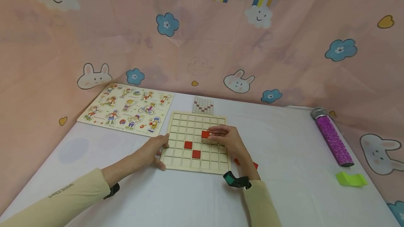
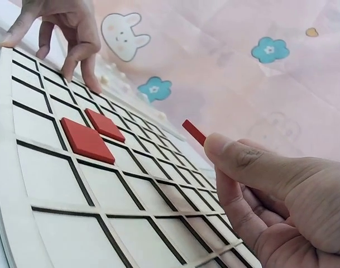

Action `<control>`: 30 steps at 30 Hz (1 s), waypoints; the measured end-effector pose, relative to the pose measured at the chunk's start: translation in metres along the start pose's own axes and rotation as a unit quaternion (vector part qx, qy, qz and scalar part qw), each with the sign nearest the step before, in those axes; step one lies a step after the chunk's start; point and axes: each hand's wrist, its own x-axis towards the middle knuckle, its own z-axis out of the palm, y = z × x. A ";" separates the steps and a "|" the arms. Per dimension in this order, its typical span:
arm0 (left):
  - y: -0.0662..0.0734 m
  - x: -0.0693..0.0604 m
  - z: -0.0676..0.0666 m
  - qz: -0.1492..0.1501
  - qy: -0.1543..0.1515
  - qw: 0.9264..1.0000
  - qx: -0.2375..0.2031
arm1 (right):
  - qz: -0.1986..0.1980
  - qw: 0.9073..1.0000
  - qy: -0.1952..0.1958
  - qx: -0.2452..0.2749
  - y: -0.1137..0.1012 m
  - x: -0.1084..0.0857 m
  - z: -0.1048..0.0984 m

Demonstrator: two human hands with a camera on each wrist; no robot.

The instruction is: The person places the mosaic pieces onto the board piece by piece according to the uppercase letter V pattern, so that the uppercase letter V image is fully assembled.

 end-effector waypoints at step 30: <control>0.003 0.001 0.000 -0.003 0.002 1.000 0.027 | -0.010 1.000 -0.003 -0.029 -0.015 0.016 0.052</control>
